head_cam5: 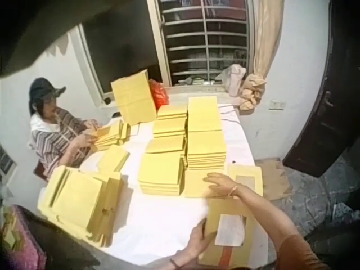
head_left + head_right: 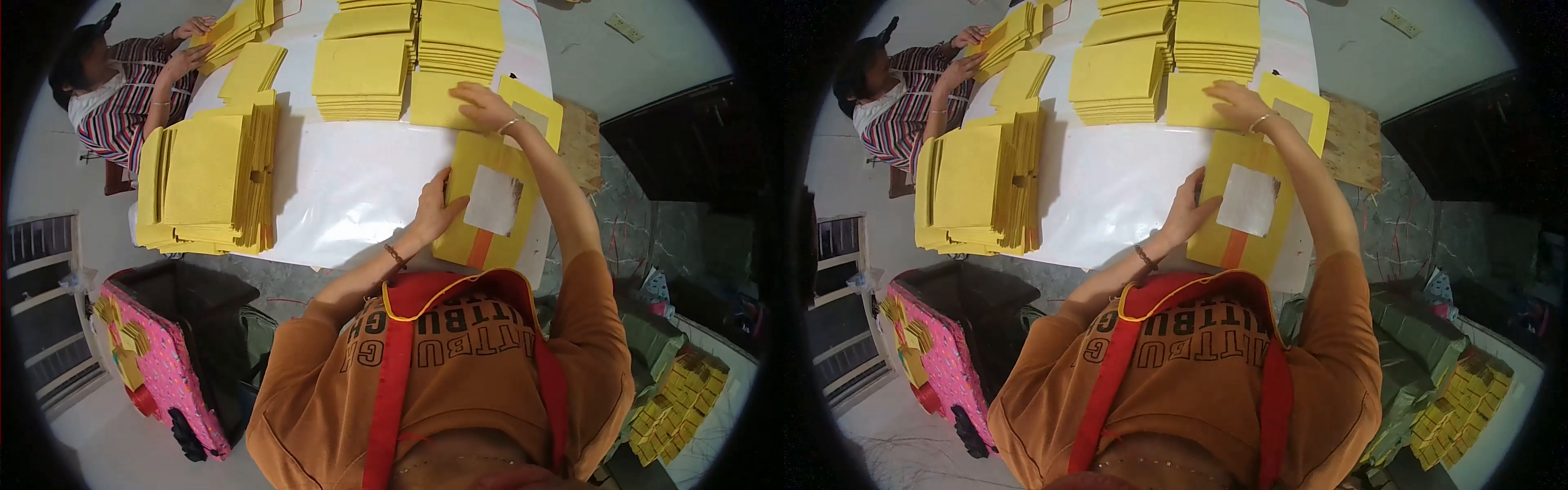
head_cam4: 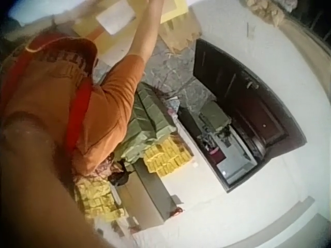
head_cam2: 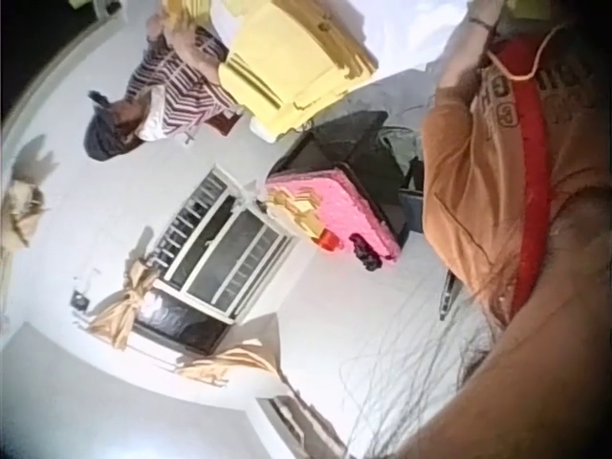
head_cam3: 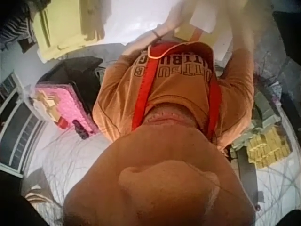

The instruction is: Folding sheets of yellow joss paper into specific shapes at a workbench.

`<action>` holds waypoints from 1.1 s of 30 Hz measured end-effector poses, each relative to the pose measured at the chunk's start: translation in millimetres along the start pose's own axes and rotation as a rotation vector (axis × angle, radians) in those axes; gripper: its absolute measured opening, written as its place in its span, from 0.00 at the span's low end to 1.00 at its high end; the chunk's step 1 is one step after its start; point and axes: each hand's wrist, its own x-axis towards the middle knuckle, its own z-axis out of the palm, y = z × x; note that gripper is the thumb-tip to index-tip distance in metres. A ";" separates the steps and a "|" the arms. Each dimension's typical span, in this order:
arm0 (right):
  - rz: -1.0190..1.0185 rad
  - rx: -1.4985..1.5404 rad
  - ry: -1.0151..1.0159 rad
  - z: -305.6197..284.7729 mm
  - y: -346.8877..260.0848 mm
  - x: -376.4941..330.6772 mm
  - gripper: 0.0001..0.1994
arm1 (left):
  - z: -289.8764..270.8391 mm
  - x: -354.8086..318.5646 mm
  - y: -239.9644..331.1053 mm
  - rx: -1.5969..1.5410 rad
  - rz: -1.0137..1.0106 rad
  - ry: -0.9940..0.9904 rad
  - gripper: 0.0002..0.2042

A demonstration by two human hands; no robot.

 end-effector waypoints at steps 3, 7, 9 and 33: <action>-0.004 0.285 0.261 -20.6 -12.4 -40.2 0.20 | -10.1 -4.1 16.8 -0.101 -0.060 -0.032 0.30; 0.264 0.647 0.590 -11.7 -26.0 -125.4 0.20 | -10.5 -11.3 16.4 -0.167 -0.092 -0.096 0.32; 0.376 0.820 0.731 20.4 -31.8 -163.4 0.20 | -2.1 -13.1 5.9 -0.151 -0.049 -0.061 0.31; 0.182 0.180 0.549 84.3 -89.4 -238.0 0.06 | -30.6 -41.7 49.0 0.646 0.750 -0.615 0.20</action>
